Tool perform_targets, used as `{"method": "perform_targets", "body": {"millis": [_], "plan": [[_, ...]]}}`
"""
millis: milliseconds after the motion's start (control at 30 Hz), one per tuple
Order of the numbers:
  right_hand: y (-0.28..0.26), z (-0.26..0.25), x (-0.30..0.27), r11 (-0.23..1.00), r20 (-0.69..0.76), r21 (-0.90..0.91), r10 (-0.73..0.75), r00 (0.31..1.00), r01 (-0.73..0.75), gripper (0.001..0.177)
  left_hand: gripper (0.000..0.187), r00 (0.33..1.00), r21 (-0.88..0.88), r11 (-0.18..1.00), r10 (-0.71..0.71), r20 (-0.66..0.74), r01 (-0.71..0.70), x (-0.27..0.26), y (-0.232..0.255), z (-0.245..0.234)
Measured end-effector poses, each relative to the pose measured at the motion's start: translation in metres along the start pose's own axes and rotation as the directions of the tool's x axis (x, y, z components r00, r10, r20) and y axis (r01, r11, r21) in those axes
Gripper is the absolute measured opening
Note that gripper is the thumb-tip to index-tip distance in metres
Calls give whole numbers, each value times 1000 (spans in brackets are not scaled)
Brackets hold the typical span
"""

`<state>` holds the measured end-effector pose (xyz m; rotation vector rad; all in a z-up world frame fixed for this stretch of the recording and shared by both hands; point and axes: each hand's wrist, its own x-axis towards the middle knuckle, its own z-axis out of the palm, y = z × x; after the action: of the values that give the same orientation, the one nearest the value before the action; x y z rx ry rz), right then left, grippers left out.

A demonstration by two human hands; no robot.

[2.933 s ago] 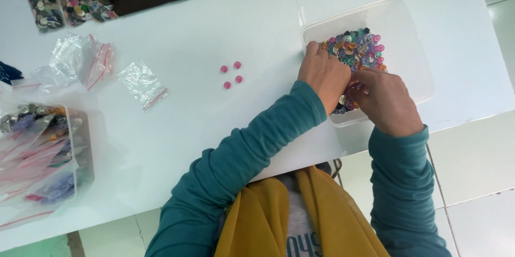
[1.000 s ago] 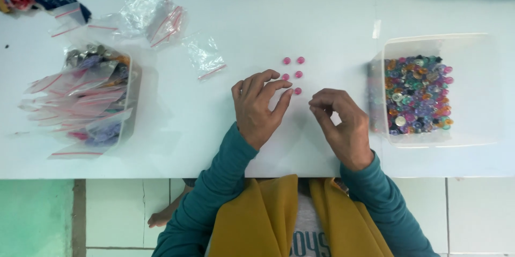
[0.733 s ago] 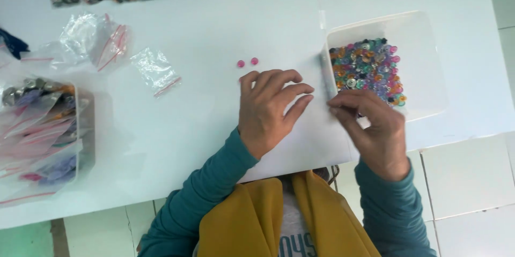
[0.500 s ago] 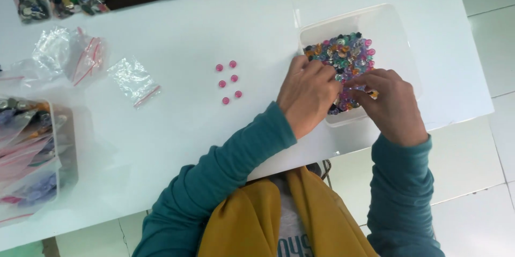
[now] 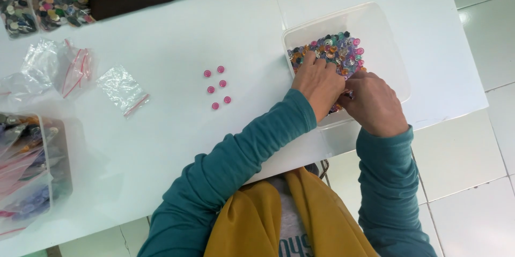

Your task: Sorting small colorful buttons and placing them into small plastic bags for packaging

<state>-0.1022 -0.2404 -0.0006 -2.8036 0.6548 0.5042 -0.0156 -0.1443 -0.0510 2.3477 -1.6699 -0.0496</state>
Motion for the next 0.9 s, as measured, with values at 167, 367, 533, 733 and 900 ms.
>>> {"method": "perform_targets", "body": {"millis": [167,367,533,733,900], "plan": [[0,-1,0,999,11,38,3,1000,-4,29,10,999,27,999,-31,-21,31,-2,4,-4],[-1,-2,-1,997,16,77,-4,1000,3,29,11,999,92,995,-39,-22,41,-3,5,-9],[6,5,2,995,-23,102,-19,1000,21,30,11,997,105,994,-11,-71,18,-4,5,-6],[23,23,4,977,-201,202,-20,979,62,30,19,984,49,999,-11,-179,21,-8,1,-5],[-12,5,-27,856,-511,408,-72,857,316,14,23,812,28,997,-39,-583,68,-57,-13,-43]]}}
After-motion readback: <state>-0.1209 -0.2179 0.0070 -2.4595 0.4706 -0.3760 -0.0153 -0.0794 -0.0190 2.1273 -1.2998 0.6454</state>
